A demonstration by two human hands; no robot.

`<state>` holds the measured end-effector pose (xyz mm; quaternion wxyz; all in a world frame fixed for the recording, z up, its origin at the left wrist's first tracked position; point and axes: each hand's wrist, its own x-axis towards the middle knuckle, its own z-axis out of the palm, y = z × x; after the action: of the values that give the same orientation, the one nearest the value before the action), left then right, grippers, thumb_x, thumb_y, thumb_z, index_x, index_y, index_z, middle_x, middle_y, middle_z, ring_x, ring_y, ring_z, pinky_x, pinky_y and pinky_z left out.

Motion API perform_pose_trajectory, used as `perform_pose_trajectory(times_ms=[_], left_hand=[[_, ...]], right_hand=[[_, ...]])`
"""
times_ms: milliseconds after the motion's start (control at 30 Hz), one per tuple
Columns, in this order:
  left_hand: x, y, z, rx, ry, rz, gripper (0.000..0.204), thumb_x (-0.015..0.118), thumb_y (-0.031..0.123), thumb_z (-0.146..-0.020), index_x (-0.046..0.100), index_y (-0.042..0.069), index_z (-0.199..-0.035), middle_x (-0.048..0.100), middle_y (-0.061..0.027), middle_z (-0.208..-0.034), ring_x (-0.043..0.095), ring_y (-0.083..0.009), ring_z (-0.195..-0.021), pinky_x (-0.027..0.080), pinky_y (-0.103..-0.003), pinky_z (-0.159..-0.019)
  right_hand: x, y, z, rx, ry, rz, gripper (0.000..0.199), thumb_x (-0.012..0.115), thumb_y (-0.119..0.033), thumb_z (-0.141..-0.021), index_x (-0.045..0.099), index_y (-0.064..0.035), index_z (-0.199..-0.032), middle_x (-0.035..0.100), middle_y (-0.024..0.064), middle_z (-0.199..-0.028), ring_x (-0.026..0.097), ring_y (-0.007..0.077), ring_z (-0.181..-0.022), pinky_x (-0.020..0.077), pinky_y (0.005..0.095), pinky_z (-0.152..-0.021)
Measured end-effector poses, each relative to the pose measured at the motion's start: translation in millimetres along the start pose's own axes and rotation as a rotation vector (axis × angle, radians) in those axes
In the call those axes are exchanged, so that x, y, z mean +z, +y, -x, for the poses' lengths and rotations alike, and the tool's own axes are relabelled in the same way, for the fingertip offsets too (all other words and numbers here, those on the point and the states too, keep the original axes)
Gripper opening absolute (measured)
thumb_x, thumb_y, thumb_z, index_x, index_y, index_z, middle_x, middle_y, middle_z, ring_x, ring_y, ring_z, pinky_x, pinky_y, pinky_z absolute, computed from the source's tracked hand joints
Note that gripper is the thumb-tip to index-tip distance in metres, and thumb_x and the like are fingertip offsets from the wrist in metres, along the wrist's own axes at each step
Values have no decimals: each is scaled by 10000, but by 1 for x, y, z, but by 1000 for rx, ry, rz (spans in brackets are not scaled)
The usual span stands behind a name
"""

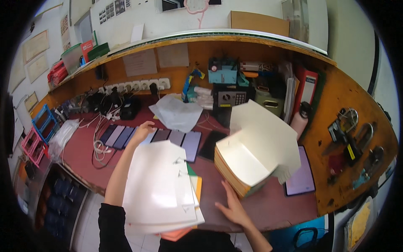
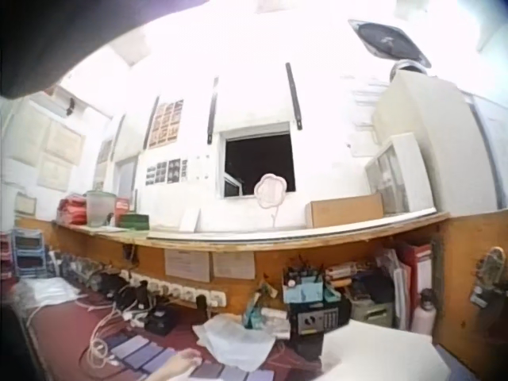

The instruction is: The person writes on a receipt with a pen, then folds cardboard blanks into takeaway boxes by hand and stacks them together.

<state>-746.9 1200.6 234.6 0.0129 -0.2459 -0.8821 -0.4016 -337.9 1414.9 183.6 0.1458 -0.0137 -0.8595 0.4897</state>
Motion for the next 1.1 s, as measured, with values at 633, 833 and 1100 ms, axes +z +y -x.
perform_pose_trajectory(times_ms=[633,833,1100], left_hand=[[16,53,-75,451,670,292,418,643,-84,-599,497,3,-981,528,-133,-975,521,-275,-964,386,-333,-871],[-71,70,72,218,235,754,554,571,-102,-620,442,-22,-1153,490,-123,-1105,486,-191,-1026,378,-283,-899],[-40,3,163,-158,-40,894,549,588,-144,-615,439,-14,-1127,481,-106,-1136,485,-204,-1064,427,-295,-855]], right_hand=[[-8,15,-1,26,57,333,330,572,-104,-778,545,-82,-1106,459,142,-1232,462,314,-1107,419,378,-882],[-40,-96,-108,-439,237,502,183,555,4,-727,609,-51,-893,628,88,-884,596,264,-810,482,331,-723],[-73,-80,-354,-119,604,400,226,542,-127,-739,621,-28,-926,650,133,-837,629,248,-793,468,321,-682]])
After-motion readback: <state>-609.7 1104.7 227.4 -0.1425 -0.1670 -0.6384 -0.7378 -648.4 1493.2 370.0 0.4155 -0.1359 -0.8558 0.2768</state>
